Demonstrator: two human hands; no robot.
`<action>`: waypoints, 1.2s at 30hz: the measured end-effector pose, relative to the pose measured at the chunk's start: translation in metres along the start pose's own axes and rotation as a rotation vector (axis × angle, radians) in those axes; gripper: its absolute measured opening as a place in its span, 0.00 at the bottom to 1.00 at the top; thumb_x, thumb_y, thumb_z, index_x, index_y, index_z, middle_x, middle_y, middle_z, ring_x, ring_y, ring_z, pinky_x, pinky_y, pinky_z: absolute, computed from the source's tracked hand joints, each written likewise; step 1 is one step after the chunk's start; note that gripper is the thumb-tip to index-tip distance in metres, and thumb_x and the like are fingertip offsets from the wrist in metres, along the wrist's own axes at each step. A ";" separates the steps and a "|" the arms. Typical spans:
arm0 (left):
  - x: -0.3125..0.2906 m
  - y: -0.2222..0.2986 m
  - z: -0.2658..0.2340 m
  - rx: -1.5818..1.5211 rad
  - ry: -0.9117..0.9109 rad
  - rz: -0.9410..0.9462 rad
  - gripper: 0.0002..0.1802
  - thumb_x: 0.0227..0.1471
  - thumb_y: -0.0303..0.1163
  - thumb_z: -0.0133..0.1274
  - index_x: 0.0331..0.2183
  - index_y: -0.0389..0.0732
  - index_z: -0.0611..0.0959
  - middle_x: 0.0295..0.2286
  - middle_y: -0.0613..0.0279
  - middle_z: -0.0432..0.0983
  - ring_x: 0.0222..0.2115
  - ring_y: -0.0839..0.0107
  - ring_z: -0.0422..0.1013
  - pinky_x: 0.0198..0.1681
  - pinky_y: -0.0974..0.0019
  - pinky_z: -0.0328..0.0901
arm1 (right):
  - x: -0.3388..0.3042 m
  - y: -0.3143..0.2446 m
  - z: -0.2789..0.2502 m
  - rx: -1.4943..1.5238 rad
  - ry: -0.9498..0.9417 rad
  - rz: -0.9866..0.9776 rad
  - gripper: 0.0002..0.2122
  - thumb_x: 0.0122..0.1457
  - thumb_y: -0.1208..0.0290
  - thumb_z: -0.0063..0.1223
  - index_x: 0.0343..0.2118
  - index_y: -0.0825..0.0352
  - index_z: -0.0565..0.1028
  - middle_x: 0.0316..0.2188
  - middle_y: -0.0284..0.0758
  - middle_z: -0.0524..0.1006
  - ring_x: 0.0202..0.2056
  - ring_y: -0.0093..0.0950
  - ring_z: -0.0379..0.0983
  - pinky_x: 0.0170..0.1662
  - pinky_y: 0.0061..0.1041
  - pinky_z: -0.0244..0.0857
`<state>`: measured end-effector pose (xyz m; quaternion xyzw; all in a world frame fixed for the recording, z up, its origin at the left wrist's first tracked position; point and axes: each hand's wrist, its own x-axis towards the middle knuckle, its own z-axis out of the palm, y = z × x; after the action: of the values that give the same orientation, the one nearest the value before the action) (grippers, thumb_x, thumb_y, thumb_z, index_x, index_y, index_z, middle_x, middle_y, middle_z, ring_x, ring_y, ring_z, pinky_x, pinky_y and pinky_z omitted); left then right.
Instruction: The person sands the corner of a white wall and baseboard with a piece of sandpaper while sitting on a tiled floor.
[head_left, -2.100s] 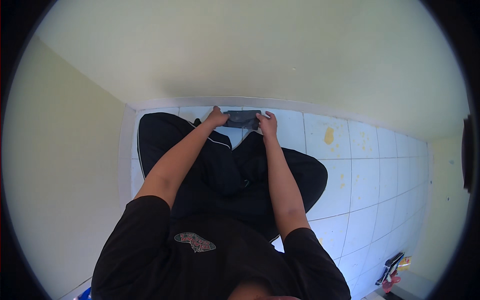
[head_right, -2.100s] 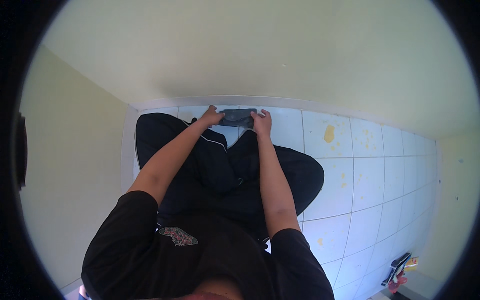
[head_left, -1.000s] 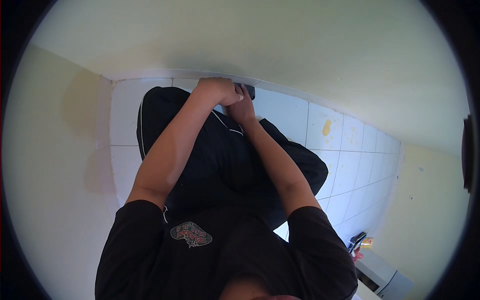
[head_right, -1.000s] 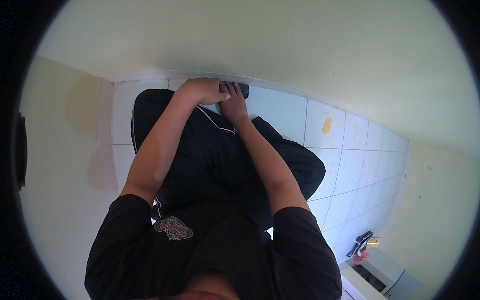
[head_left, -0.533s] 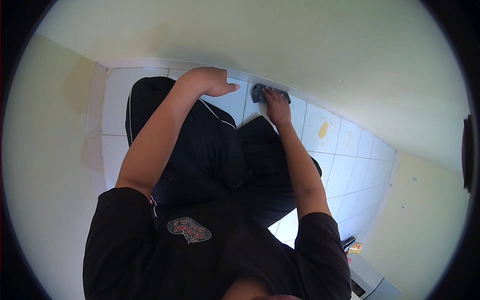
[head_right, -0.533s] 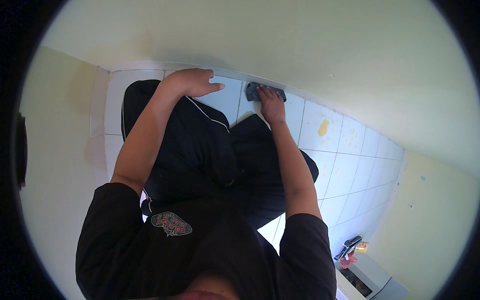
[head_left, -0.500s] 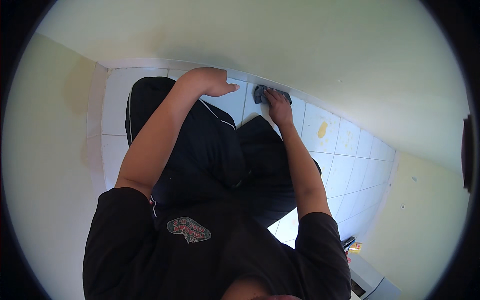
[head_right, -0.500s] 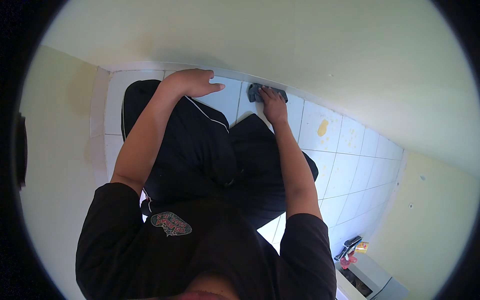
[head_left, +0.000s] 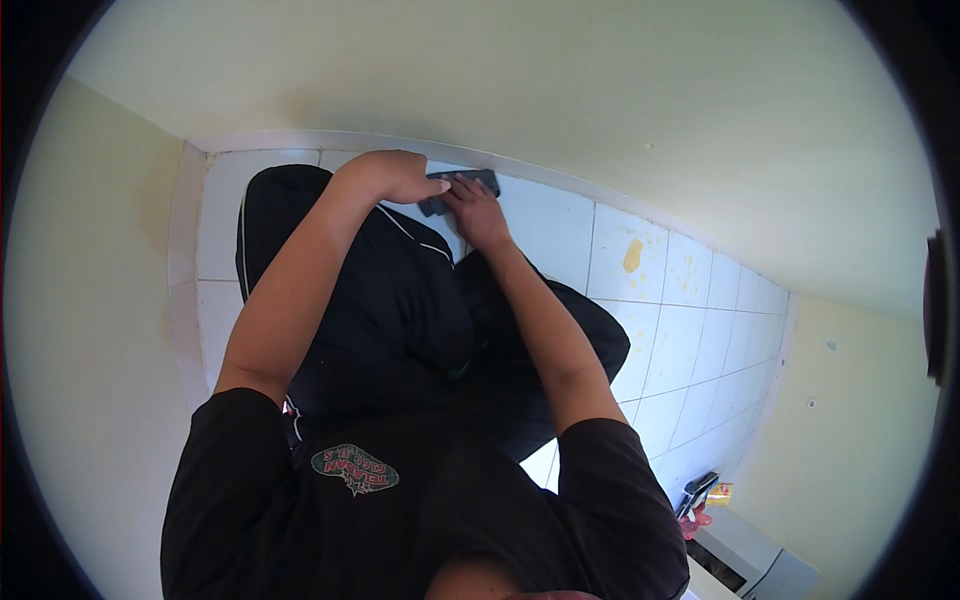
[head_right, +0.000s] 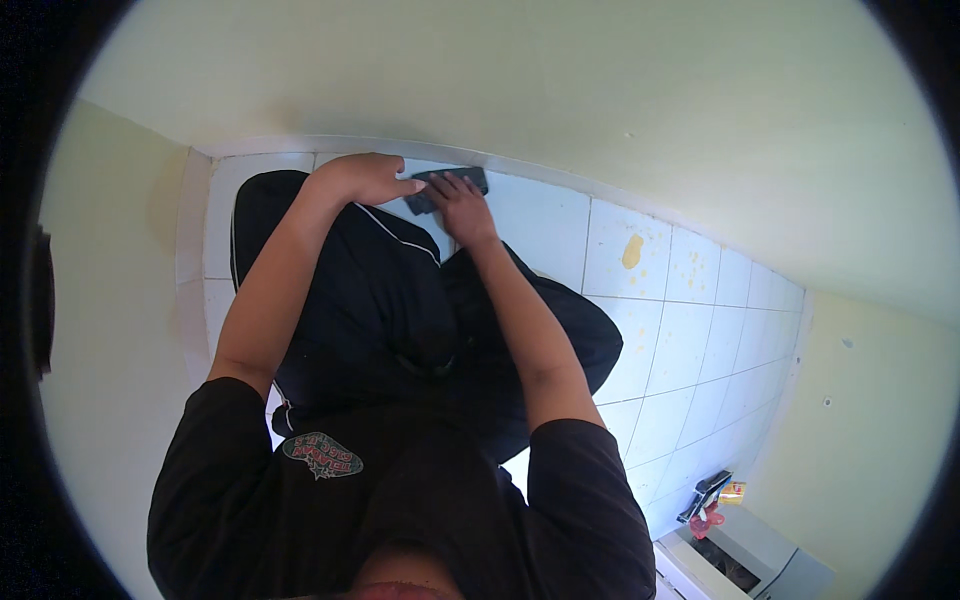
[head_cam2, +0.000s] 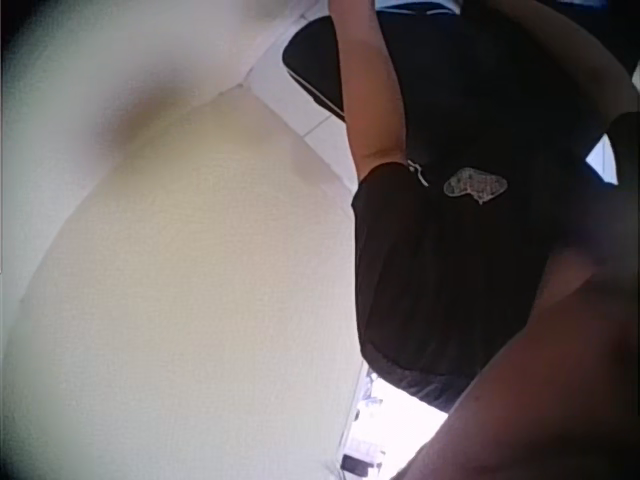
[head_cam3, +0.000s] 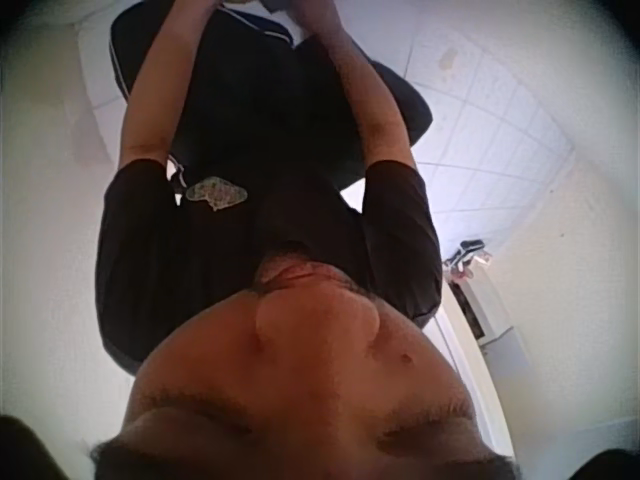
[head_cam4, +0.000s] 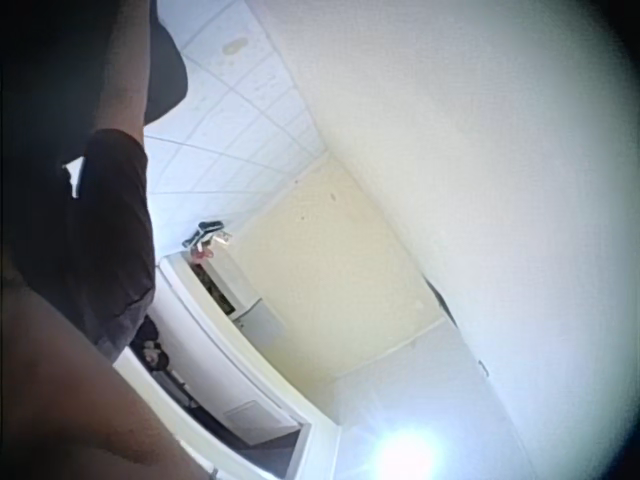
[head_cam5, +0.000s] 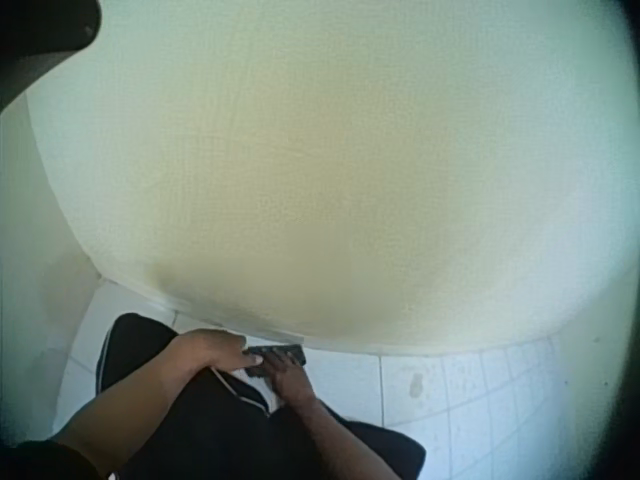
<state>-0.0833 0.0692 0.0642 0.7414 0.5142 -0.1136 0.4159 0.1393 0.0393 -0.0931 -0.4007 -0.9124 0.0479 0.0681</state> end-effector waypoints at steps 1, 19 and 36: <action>0.002 0.000 0.002 0.027 0.015 -0.012 0.38 0.55 0.58 0.44 0.46 0.27 0.76 0.44 0.39 0.74 0.46 0.47 0.70 0.50 0.55 0.64 | -0.010 0.017 0.003 0.000 -0.005 0.003 0.23 0.52 0.77 0.47 0.53 0.58 0.72 0.58 0.31 0.67 0.60 0.33 0.61 0.61 0.41 0.55; 0.023 -0.009 0.011 0.025 -0.021 -0.017 0.37 0.55 0.57 0.43 0.44 0.28 0.78 0.40 0.42 0.77 0.43 0.50 0.73 0.48 0.55 0.65 | -0.094 0.098 0.000 0.085 0.117 0.330 0.21 0.49 0.84 0.43 0.46 0.62 0.77 0.50 0.39 0.74 0.54 0.39 0.69 0.56 0.39 0.64; 0.021 -0.012 0.011 -0.052 -0.033 -0.033 0.40 0.56 0.59 0.42 0.51 0.30 0.72 0.50 0.40 0.70 0.52 0.48 0.67 0.54 0.56 0.61 | -0.133 0.175 -0.031 0.116 0.033 0.571 0.26 0.46 0.85 0.47 0.49 0.54 0.77 0.55 0.38 0.71 0.58 0.39 0.64 0.59 0.38 0.59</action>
<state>-0.0814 0.0769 0.0384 0.7198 0.5222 -0.1195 0.4414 0.3599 0.0600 -0.0983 -0.6374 -0.7573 0.1107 0.0895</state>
